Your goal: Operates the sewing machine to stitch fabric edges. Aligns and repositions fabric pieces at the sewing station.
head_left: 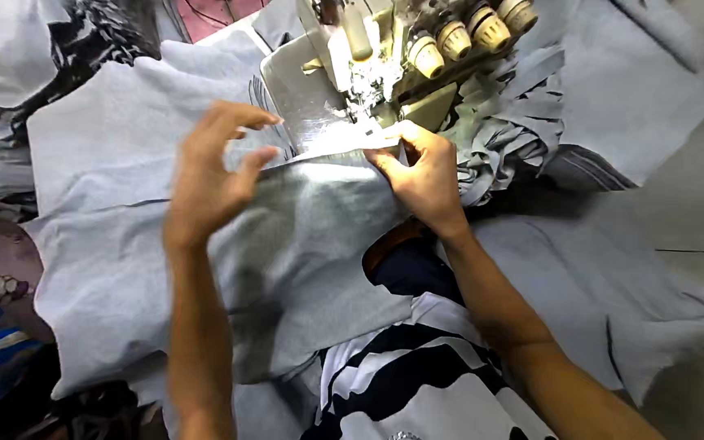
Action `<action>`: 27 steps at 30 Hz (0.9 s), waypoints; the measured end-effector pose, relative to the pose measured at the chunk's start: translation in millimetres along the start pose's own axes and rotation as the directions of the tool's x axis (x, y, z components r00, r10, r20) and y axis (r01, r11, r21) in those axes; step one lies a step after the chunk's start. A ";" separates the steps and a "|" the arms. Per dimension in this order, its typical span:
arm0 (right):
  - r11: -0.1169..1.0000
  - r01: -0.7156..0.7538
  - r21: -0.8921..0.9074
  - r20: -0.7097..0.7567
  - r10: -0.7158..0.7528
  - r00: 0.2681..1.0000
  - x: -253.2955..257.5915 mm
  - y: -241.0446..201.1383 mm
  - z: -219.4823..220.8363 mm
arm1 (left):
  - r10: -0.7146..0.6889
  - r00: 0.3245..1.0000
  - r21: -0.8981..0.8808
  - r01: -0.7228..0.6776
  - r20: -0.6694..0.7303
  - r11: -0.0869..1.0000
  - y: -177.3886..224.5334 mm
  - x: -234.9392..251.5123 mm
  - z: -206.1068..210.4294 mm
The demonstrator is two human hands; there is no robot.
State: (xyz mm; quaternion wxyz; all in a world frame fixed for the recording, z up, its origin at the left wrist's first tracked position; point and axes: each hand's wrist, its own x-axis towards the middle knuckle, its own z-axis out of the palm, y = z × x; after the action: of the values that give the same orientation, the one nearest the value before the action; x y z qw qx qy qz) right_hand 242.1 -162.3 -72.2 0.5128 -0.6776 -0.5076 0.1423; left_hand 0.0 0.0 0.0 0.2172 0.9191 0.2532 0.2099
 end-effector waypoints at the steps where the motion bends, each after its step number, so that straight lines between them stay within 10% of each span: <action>1: 1.000 -0.010 0.018 -0.003 0.010 1.000 0.0 -0.5 0.0 | 0.075 0.997 -0.039 -0.075 0.006 0.996 19.7 13.1 26.5; 7: 0.977 -0.174 0.121 0.074 0.166 0.983 -22.9 4.1 -10.9 | 0.153 0.974 0.202 -0.118 -0.167 0.972 58.2 35.2 110.5; 18: 0.976 -0.217 0.001 0.005 0.217 0.976 -64.2 29.8 -6.8 | -0.060 0.963 0.161 0.105 -0.263 0.981 53.8 40.1 100.5; 27: 0.873 -0.415 0.256 0.086 0.407 0.909 -104.5 39.0 -5.8 | -0.062 0.967 0.120 0.094 -0.248 0.988 36.7 41.7 109.3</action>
State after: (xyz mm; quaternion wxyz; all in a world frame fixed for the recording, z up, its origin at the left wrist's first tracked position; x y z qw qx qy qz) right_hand 221.0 -251.1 -136.6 0.5505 -0.6918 -0.3354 0.3255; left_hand 100.6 -37.4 -59.3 0.1318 0.8879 0.3271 0.2953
